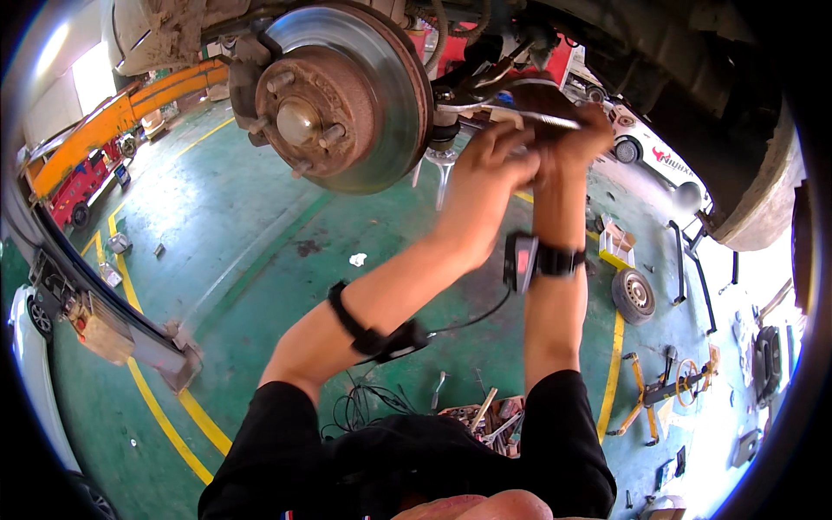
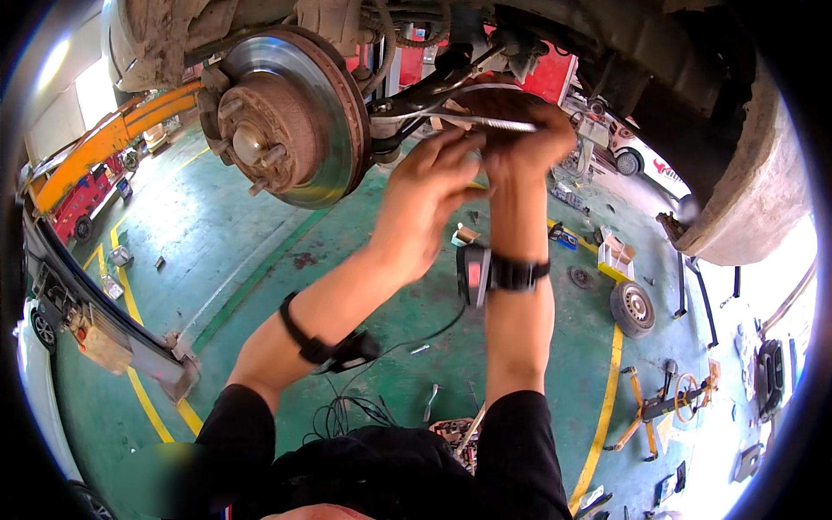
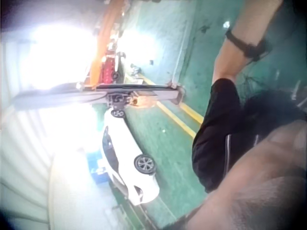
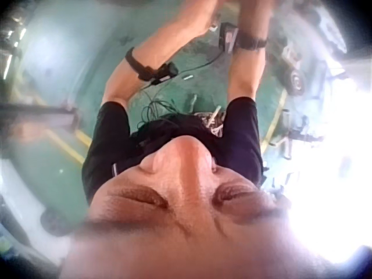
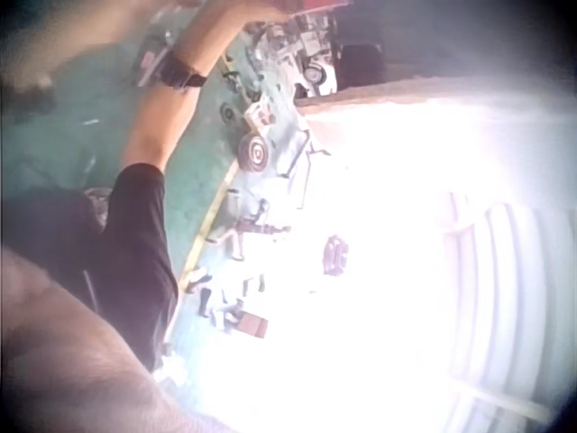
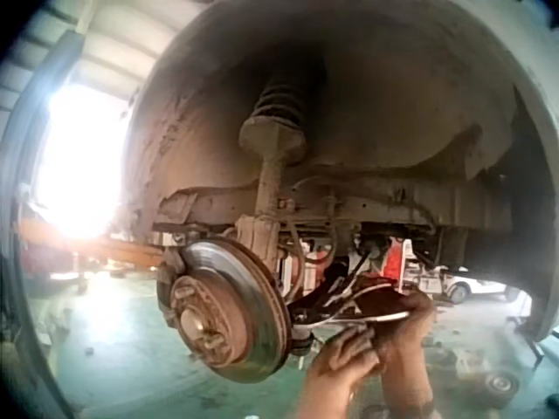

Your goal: The person assembles a component of the car's braking system, attaching a metal link by hand and then securing it with a wrench.

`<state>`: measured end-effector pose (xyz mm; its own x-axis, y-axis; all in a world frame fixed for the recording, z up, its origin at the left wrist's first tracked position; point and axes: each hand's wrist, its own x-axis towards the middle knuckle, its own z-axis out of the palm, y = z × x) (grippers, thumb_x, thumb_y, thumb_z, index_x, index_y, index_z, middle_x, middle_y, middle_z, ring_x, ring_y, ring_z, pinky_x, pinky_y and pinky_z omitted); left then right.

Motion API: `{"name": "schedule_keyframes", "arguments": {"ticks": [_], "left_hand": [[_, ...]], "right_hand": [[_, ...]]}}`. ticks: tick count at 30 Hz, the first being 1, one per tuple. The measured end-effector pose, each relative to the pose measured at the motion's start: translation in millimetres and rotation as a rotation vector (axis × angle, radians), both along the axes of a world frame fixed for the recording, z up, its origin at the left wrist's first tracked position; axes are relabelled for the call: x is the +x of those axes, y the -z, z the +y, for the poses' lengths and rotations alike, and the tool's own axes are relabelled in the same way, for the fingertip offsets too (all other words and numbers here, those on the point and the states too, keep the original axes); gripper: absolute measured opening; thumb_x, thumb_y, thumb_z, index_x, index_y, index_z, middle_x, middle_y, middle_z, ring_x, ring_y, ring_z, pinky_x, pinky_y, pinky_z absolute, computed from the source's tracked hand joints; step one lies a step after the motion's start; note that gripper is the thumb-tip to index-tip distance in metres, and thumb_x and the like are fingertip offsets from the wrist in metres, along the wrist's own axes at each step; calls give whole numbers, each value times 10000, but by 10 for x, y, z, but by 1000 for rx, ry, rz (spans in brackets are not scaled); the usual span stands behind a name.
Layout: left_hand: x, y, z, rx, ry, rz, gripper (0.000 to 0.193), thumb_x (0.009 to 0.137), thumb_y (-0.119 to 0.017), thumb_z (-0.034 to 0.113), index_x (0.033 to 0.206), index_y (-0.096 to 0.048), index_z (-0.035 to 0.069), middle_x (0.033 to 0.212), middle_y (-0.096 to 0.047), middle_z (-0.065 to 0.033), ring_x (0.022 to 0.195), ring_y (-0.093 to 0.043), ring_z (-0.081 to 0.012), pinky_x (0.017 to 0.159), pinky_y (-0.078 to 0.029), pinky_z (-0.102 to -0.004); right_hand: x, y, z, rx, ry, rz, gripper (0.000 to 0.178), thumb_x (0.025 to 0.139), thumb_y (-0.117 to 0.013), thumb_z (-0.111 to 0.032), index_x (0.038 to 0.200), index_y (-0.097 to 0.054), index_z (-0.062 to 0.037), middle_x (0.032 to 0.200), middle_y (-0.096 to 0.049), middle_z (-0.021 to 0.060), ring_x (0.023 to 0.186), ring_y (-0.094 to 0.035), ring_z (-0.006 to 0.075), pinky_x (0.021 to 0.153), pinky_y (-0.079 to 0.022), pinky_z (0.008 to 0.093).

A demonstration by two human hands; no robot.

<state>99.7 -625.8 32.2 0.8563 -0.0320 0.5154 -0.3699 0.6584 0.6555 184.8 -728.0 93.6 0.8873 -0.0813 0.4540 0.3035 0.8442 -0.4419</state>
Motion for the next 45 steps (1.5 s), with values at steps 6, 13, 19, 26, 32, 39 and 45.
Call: {"name": "schedule_keyframes", "arguments": {"ticks": [6,13,19,26,32,39,45], "left_hand": [[-528,-104,975,552,-691,-727,261,888,-617,47,1144,-629,-4,1249,-594,-157,966,-633,-184,696,-520,-275],[-195,-1162,1444,1241,-1437,-1176,213,887,-647,184,1038,-687,39,959,-695,-140,882,-658,-320,767,-509,-423],[-12,-1435,1290,1572,-1422,-819,289,875,-600,320,865,-724,59,806,-695,-183,793,-662,-393,705,-531,-487],[-8,-1427,1319,1554,-1373,-816,255,842,-643,303,797,-735,69,788,-692,-166,777,-659,-384,695,-529,-478],[50,-1414,1320,1503,-1403,-955,263,835,-648,299,758,-710,55,762,-682,-165,755,-650,-384,677,-516,-487],[3,-1400,1306,1539,-1396,-865,264,835,-638,292,733,-700,56,753,-665,-176,752,-640,-391,675,-506,-496],[17,-1429,1317,1510,-1362,-883,256,825,-637,283,726,-701,56,743,-660,-182,747,-637,-395,678,-507,-489]], "right_hand": [[-77,155,-158,149,-63,-150,632,674,-488,-231,1162,-508,169,1225,-553,302,1213,-504,430,1103,-351,585],[369,29,-231,-19,-410,-142,609,681,-477,-214,1181,-538,127,1149,-587,291,1133,-546,441,1002,-413,612],[105,164,-264,127,-87,-203,546,666,-466,-191,1103,-562,121,1124,-584,275,1090,-545,443,994,-426,591],[221,204,-283,61,-352,-150,554,704,-478,-183,1184,-578,76,1147,-616,281,1092,-562,462,1005,-429,641],[366,229,-195,274,-489,-242,577,677,-492,-133,1193,-542,121,1172,-579,326,1154,-537,487,1103,-397,621],[317,65,-154,85,-211,-16,499,742,-456,-218,1094,-601,105,1071,-619,308,1006,-577,445,862,-491,568],[180,92,-210,82,-4,-87,573,680,-447,-219,1120,-536,137,1134,-603,321,1036,-593,469,926,-477,566]]}}
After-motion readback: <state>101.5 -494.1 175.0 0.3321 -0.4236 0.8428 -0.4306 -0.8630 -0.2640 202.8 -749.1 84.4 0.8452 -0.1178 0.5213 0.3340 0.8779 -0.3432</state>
